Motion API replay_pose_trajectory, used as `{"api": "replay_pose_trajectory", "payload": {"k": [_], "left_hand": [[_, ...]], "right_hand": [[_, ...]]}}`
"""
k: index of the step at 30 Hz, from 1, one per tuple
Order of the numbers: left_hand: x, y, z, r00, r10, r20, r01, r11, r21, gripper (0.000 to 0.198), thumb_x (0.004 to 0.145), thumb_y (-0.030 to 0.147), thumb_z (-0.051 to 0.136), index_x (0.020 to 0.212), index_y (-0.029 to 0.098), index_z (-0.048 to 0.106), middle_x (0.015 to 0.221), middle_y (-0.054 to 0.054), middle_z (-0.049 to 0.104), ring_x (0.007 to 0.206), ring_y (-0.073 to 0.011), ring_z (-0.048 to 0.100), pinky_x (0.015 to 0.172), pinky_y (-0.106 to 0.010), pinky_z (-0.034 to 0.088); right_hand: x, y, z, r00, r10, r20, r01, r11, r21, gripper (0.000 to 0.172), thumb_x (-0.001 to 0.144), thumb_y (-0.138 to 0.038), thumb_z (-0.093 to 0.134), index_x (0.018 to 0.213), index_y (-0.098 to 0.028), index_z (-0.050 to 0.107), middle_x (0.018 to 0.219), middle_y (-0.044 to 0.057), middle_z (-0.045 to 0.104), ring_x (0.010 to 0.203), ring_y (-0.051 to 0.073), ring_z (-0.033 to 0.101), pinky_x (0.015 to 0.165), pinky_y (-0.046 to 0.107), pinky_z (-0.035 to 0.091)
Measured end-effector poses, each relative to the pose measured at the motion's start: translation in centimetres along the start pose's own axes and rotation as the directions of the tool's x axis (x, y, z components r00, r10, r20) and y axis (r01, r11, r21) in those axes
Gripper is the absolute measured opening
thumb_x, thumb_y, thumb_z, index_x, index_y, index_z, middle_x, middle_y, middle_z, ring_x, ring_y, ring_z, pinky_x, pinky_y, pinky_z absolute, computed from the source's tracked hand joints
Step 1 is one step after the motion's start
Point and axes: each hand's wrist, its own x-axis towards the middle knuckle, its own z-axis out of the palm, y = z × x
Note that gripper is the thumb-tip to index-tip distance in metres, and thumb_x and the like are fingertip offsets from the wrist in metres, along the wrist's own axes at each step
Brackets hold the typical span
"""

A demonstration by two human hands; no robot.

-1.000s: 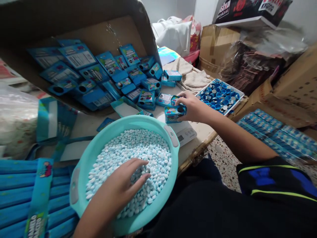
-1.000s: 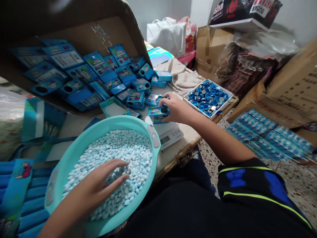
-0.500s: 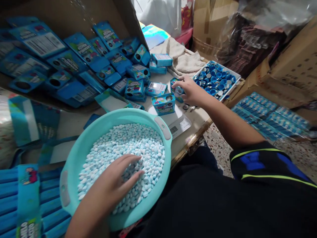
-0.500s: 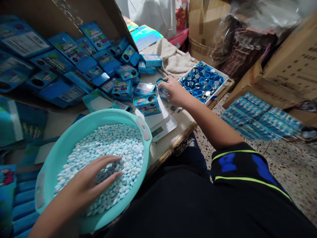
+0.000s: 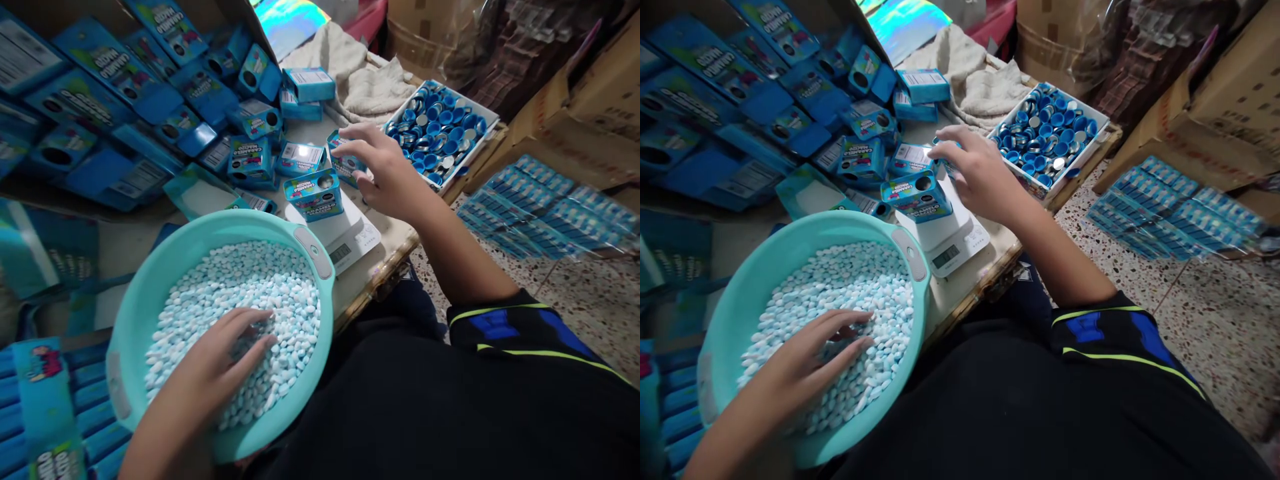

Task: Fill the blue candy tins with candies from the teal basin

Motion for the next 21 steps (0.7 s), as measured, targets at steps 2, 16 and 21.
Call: {"api": "replay_pose_trajectory", "payload": {"k": [2, 16, 21], "left_hand": [[0.1, 0.2, -0.2, 1.000, -0.002, 0.015, 0.002, 1.000, 0.006, 0.045, 0.098, 0.064, 0.059, 0.115, 0.026, 0.077, 0.111, -0.008, 0.079, 0.094, -0.0270, 0.078, 0.084, -0.038, 0.066], [0.1, 0.4, -0.3, 0.992, -0.122, -0.030, 0.120, 0.991, -0.061, 0.034, 0.094, 0.059, 0.058, 0.094, 0.029, 0.074, 0.100, -0.004, 0.080, 0.090, -0.0340, 0.074, 0.082, -0.048, 0.063], [0.4, 0.8, -1.6, 0.989, -0.022, -0.145, 0.031, 0.998, 0.062, 0.032, 0.097, 0.045, 0.057, 0.116, 0.026, 0.074, 0.111, -0.009, 0.074, 0.101, -0.0336, 0.073, 0.091, -0.050, 0.062]], "right_hand": [[0.0, -0.8, -0.3, 1.000, -0.005, 0.026, 0.005, 1.000, 0.007, 0.068, 0.080, -0.004, 0.054, 0.141, -0.033, 0.058, 0.159, 0.006, 0.053, 0.152, 0.035, 0.046, 0.125, 0.061, 0.037], [-3.2, -17.8, 3.2, 0.686, -0.381, 0.620, 0.329, 0.922, 0.203, 0.056, 0.103, -0.053, 0.061, 0.143, -0.015, 0.064, 0.142, 0.023, 0.067, 0.127, 0.037, 0.066, 0.100, 0.050, 0.057], [-3.1, -18.7, 4.1, 0.626, -0.296, 0.721, 0.267, 0.951, 0.159, 0.074, 0.099, -0.062, 0.065, 0.151, -0.011, 0.057, 0.142, 0.027, 0.065, 0.130, 0.040, 0.064, 0.095, 0.048, 0.059]]}}
